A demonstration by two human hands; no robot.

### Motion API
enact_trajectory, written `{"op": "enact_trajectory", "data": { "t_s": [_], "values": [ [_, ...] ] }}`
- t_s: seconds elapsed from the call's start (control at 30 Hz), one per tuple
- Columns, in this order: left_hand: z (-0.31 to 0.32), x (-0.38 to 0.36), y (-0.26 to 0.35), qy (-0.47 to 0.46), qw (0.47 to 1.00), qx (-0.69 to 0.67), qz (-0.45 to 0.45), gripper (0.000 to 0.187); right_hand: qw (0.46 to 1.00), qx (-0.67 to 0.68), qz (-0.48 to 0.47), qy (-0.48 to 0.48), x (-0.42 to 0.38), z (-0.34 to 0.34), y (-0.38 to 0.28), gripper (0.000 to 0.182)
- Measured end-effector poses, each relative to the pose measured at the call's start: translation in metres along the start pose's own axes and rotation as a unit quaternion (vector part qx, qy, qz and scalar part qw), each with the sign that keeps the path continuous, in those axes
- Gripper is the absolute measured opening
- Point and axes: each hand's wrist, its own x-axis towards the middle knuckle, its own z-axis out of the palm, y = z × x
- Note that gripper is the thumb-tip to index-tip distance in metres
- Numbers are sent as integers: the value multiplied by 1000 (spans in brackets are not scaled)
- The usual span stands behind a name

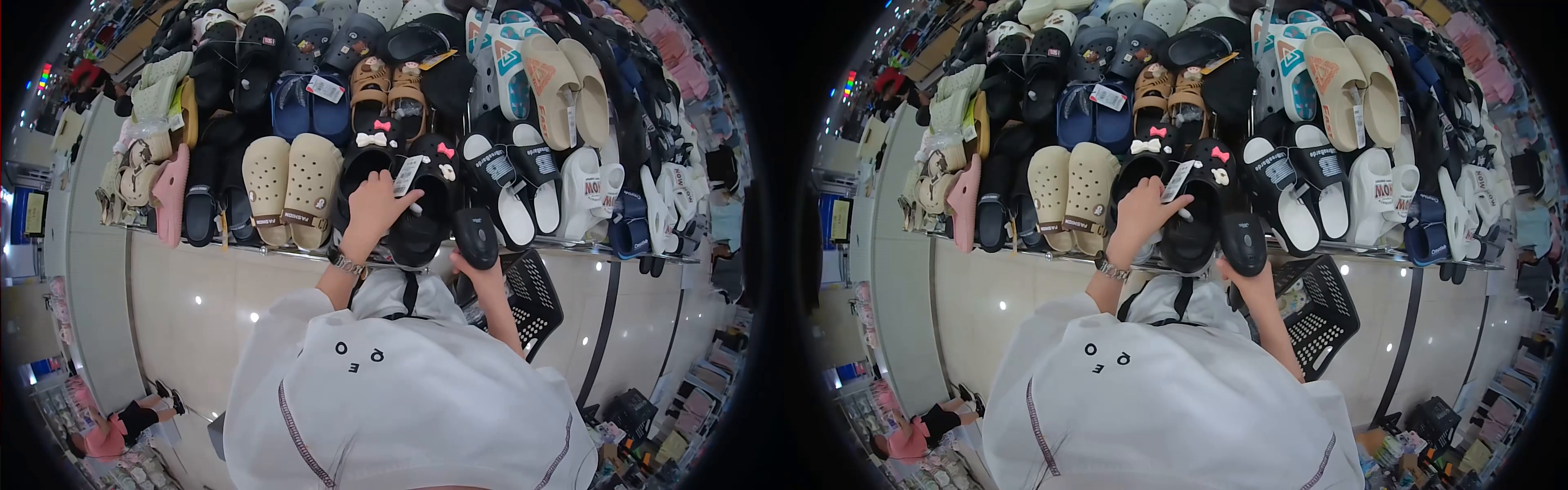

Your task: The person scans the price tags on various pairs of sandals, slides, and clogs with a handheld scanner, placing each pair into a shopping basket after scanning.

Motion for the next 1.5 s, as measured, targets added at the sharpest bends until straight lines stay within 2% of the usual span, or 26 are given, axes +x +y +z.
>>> {"op": "enact_trajectory", "data": {
  "t_s": [0.03, 0.07, 0.13, 0.17, 0.27, 0.3, 0.47, 0.53, 0.57, 0.6, 0.67, 0.73, 0.83, 0.87, 1.0, 1.07, 1.13, 1.2, 1.27, 1.3, 1.37, 1.43, 1.5],
  "values": [
    [-4, 5, 0, -36, 999, 2, -13, 65, 1000, -1, 3, 6, -1, 2, 3, 22],
    [-6, 11, -1, -33, 999, 5, -11, 65, 1000, 1, -1, 5, -1, 3, 9, 22],
    [-11, 24, -3, -93, 995, 28, -38, 69, 998, -50, -35, 23, -1, 8, 15, 23],
    [3, 30, -13, 0, 999, 42, -7, 70, 997, -60, -29, 28, -5, 9, 13, 24],
    [14, 48, -26, -18, 999, 39, -26, 71, 993, -93, -52, 42, -11, 12, 22, 23],
    [7, 50, -22, -62, 997, 26, -46, 74, 994, -82, -55, 41, -15, 14, 19, 22],
    [-2, 65, -10, -137, 988, -25, -65, 80, 991, -94, -82, 57, -20, 15, 29, 24],
    [-5, 79, -5, -212, 974, -14, -81, 76, 989, -112, -77, 64, -19, 13, 37, 26],
    [-10, 88, 0, -275, 947, -74, -145, 69, 989, -110, -77, 65, -19, 13, 38, 26],
    [-2, 91, -1, -275, 948, -73, -144, 69, 990, -104, -66, 70, -18, 13, 38, 26],
    [23, 98, -8, -135, 986, 71, -63, 70, 991, -98, -58, 74, -15, 13, 38, 27],
    [32, 107, -13, -121, 988, 68, -73, 64, 989, -91, -59, 99, -13, 15, 40, 27],
    [43, 118, -28, -148, 978, -75, -124, 50, 990, -83, -55, 103, -12, 17, 42, 22],
    [47, 117, -33, -147, 979, -74, -124, 50, 990, -81, -56, 102, -12, 17, 44, 22],
    [17, 89, -24, -44, 989, -123, -72, 46, 987, -72, -77, 121, -9, 16, 52, 22],
    [-6, 83, -19, 14, 984, -154, -86, 47, 990, -60, -34, 119, -6, 9, 66, 28],
    [-25, 96, -27, 64, 978, -172, -103, 48, 990, -39, -29, 129, -7, 9, 64, 28],
    [-55, 114, -32, 134, 969, -162, -128, 50, 985, -76, -37, 151, -9, 4, 65, 28],
    [-66, 149, -56, 184, 969, -118, -113, 50, 979, -62, -49, 186, -10, -1, 78, 28],
    [-70, 167, -67, 200, 971, -87, -98, 49, 976, -61, -23, 207, -13, -2, 81, 28],
    [-65, 207, -99, 204, 977, -1, -58, 48, 972, -36, 7, 233, -18, 0, 88, 32],
    [-46, 242, -132, 176, 984, 20, -32, 47, 960, -45, -6, 277, -23, 4, 91, 34],
    [-22, 255, -162, 125, 990, -12, -69, 50, 946, -40, -4, 322, -30, 12, 101, 34]
  ]
}}
